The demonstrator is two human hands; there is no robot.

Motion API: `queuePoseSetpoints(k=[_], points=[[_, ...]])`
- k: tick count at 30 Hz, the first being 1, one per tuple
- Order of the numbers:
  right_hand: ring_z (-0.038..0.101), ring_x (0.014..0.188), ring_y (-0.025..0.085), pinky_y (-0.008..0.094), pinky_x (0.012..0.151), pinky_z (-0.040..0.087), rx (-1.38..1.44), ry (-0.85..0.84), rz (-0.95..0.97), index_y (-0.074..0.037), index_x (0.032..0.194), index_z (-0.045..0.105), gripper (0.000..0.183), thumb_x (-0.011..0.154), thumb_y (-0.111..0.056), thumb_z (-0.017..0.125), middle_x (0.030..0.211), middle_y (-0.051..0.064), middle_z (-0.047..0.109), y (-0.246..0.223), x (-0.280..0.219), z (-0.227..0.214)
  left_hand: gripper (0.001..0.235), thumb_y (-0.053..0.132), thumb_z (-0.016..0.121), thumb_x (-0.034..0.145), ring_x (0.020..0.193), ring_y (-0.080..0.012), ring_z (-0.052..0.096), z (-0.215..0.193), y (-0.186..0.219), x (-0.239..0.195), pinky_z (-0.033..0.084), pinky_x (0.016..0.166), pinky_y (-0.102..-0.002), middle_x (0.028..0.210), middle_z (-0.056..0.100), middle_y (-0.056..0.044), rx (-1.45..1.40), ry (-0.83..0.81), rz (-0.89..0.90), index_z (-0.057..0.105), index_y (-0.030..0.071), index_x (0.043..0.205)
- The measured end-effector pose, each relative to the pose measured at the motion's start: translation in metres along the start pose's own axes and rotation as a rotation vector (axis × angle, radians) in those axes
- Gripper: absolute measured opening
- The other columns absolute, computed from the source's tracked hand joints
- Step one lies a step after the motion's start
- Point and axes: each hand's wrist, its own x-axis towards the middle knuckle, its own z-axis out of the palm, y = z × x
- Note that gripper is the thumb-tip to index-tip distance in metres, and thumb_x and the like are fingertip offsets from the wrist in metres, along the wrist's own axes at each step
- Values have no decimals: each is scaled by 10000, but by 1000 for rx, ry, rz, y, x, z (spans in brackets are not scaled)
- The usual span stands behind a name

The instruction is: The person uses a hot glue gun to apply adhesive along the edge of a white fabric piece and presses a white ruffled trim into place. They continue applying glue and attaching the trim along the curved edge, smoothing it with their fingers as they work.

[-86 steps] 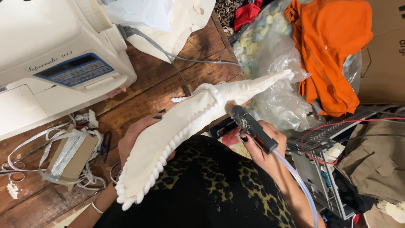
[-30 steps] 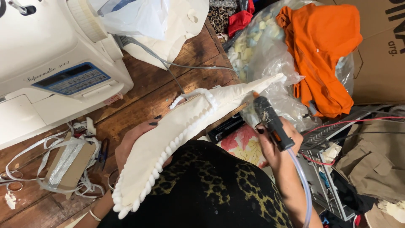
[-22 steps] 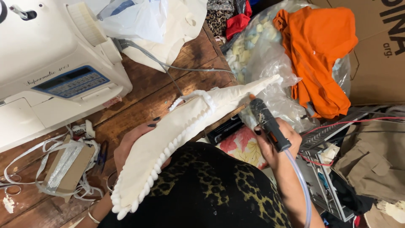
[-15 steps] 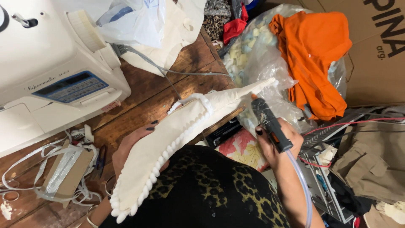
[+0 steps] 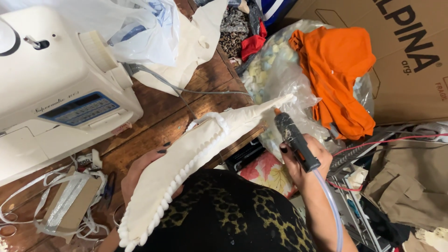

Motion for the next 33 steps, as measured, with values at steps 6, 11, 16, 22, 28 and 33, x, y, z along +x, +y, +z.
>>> queuePoseSetpoints(k=[6,11,16,22,28,33], points=[[601,694,270,378,666,492,-102,24,3,-94,959,648,158,999,-246,656,818,72,585,8,2,-5,740,193,905,659,1294,-314,654,2,6,4,486,1150,-401,1323,652,-188,-79,-23,42,581,-11,1293],[579,642,226,368,618,504,-70,64,-107,-74,953,634,119,986,-176,683,810,86,591,2,7,-9,769,224,919,638,1293,-292,651,-1,1,3,477,1155,-391,1330,651,-178,-32,-25,38,590,0,1295],[637,762,278,375,718,499,-154,65,4,-131,933,654,124,989,-241,672,850,58,631,16,4,-8,820,199,933,609,1321,-260,619,-2,-7,1,446,1164,-360,1354,643,-179,-74,-51,18,579,-21,1315],[633,755,292,373,721,504,-64,112,-39,-82,959,672,157,1001,-233,668,866,101,644,13,6,-8,725,217,919,625,1252,-237,660,3,11,-1,475,1128,-355,1291,683,-148,26,26,-36,624,41,1264],[602,727,279,365,706,486,-29,122,-1,-73,956,664,197,1011,-262,656,829,92,620,10,8,-9,783,193,925,612,1276,-249,644,0,4,-1,464,1148,-351,1324,656,-178,-54,2,-6,592,-7,1292],[611,736,292,392,661,470,-286,41,26,-120,917,618,214,996,-318,636,799,51,578,21,-2,-6,745,201,917,623,1251,-231,659,-1,5,-1,483,1115,-343,1306,677,-160,6,16,-33,611,30,1280]])
